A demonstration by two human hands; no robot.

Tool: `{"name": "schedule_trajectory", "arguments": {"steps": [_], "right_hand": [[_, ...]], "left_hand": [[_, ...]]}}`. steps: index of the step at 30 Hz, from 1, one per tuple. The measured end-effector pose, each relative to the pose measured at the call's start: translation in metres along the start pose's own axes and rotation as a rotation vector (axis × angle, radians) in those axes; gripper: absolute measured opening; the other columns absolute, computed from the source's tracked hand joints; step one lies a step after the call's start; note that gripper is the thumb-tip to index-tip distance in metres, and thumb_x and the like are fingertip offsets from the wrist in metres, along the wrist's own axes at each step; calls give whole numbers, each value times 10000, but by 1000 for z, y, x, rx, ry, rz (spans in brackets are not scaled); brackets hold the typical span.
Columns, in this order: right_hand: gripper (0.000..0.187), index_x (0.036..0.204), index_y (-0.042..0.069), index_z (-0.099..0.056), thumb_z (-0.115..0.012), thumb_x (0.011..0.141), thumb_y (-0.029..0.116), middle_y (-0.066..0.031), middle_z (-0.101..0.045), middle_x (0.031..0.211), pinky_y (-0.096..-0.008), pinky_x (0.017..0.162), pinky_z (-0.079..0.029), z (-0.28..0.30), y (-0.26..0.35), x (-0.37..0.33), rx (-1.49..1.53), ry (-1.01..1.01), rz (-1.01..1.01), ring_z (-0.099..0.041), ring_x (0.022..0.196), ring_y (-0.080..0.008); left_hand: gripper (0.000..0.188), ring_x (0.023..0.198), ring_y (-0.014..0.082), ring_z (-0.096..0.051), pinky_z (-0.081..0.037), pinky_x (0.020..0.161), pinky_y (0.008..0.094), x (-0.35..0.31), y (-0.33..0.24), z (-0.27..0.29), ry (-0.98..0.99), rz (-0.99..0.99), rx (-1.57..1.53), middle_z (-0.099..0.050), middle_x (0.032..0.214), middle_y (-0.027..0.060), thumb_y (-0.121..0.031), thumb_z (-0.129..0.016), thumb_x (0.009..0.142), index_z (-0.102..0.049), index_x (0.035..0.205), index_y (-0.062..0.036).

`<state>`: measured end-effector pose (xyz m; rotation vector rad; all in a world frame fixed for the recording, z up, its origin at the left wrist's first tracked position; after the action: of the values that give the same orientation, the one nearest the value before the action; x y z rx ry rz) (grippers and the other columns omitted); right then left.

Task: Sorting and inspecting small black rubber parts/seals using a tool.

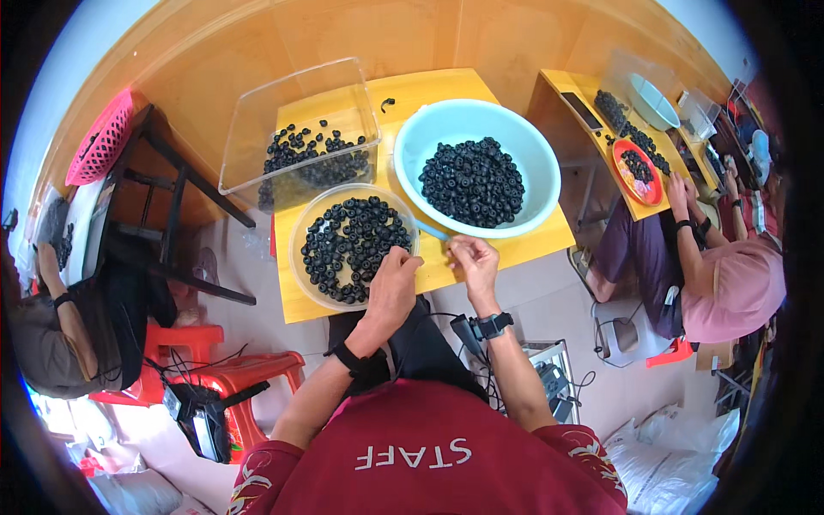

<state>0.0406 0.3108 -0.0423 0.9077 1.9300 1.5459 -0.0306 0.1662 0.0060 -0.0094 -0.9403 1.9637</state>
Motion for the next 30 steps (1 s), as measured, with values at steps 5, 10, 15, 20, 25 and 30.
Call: {"name": "schedule_trajectory", "arguments": {"steps": [5,10,15,20,25,30], "right_hand": [[81,872,-26,-587,-582,807,23,-51,-605,725,-196,498,-438,5,-1,1,78,-45,5,-536,571,-74],[101,887,-19,-587,-594,803,35,-67,-617,746,-206,521,-462,6,-7,3,109,26,25,-558,587,-93],[98,889,-17,-585,-591,806,33,-58,-603,718,-206,513,-457,6,-8,5,101,30,35,-535,562,-87],[88,880,-19,-582,-587,806,27,-55,-592,696,-206,502,-448,5,-5,3,105,-8,35,-520,539,-88],[79,866,-18,-581,-590,804,31,-48,-584,677,-208,481,-433,5,-8,1,110,-29,51,-508,520,-85],[73,861,-12,-583,-591,806,35,-38,-572,664,-209,472,-428,8,-11,0,90,-28,63,-500,512,-82]], "left_hand": [[236,847,307,-515,-444,702,385,-12,1,12,-5,23,53,-486,895,128,58,-492,704,-577,912,-14],[249,852,314,-513,-443,710,382,-24,6,25,24,36,107,-490,896,135,61,-488,702,-581,918,-22],[240,874,325,-508,-437,733,388,-4,-25,30,-149,-108,31,-497,891,147,66,-479,695,-573,908,12],[149,832,264,-514,-404,713,350,38,-18,-9,-14,-168,353,-528,889,127,-19,-520,709,-582,844,-4],[73,799,170,-532,-356,715,316,58,8,-35,120,-213,823,-587,727,42,-119,-557,708,-630,714,-113],[94,749,218,-561,-366,708,332,61,8,-42,207,-231,756,-576,723,80,-111,-523,704,-613,708,-83]]}}
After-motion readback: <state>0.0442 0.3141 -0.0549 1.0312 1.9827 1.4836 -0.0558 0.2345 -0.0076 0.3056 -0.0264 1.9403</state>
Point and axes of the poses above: each hand's wrist, its own x-axis towards the middle knuckle, its own z-axis out of the back of the hand, y = z × x, the point moved 3 cm from there along x, towards the middle knuckle
